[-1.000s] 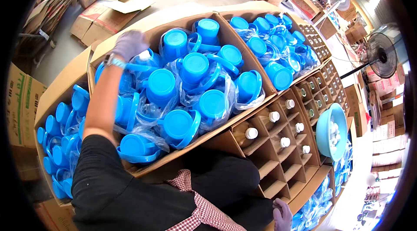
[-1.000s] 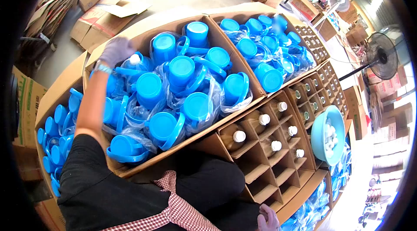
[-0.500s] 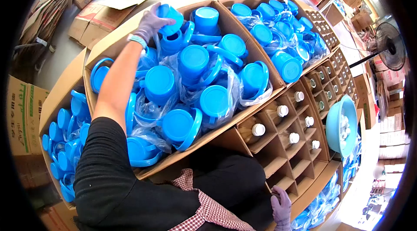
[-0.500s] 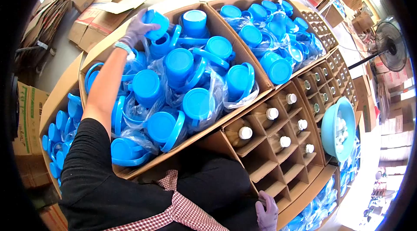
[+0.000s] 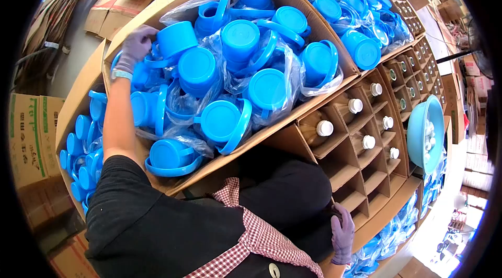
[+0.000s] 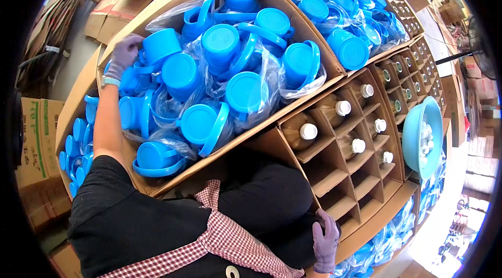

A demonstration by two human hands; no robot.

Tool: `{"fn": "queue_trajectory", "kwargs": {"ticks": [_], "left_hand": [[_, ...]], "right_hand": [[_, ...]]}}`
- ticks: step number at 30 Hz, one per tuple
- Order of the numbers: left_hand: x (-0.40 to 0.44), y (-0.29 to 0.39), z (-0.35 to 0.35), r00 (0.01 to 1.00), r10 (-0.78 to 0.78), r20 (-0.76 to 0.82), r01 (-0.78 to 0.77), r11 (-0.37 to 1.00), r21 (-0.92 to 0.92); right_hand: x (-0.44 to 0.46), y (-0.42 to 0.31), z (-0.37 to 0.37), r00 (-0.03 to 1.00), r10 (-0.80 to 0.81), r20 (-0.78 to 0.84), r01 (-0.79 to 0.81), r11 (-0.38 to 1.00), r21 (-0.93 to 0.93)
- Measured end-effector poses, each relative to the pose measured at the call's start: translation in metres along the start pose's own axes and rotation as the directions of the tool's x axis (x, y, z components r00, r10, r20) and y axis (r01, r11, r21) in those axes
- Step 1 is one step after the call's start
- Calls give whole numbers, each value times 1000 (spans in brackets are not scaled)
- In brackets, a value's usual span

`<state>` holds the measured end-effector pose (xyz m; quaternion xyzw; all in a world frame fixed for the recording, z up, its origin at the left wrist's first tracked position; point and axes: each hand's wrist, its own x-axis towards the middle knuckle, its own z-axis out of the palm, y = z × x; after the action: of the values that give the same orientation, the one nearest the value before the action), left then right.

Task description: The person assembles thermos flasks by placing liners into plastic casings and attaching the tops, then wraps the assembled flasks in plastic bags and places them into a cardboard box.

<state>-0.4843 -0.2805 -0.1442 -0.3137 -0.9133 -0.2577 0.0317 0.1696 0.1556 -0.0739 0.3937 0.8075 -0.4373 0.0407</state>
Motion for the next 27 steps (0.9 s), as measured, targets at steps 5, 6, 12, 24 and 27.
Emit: {"fn": "queue_trajectory", "kwargs": {"ticks": [5, 6, 12, 24, 27], "left_hand": [[-18, 9, 60, 968, -76, -241, -13, 937, -349], [-13, 15, 64, 976, -161, -149, 89, 912, -400], [39, 92, 59, 925, -352, 141, 370, 919, -133], [-2, 7, 46, 849, -142, -509, 235, 964, 122], [-9, -5, 78, 946, -318, -60, 321, 896, 306]], "right_hand": [[8, 1, 7, 996, -82, 26, 85, 987, -135], [8, 0, 7, 996, -83, 27, 85, 988, -132], [14, 2, 8, 990, -141, 27, 144, 972, -183], [19, 10, 13, 978, -206, 22, 205, 949, -242], [21, 9, 13, 974, -225, 7, 222, 952, -209]]}}
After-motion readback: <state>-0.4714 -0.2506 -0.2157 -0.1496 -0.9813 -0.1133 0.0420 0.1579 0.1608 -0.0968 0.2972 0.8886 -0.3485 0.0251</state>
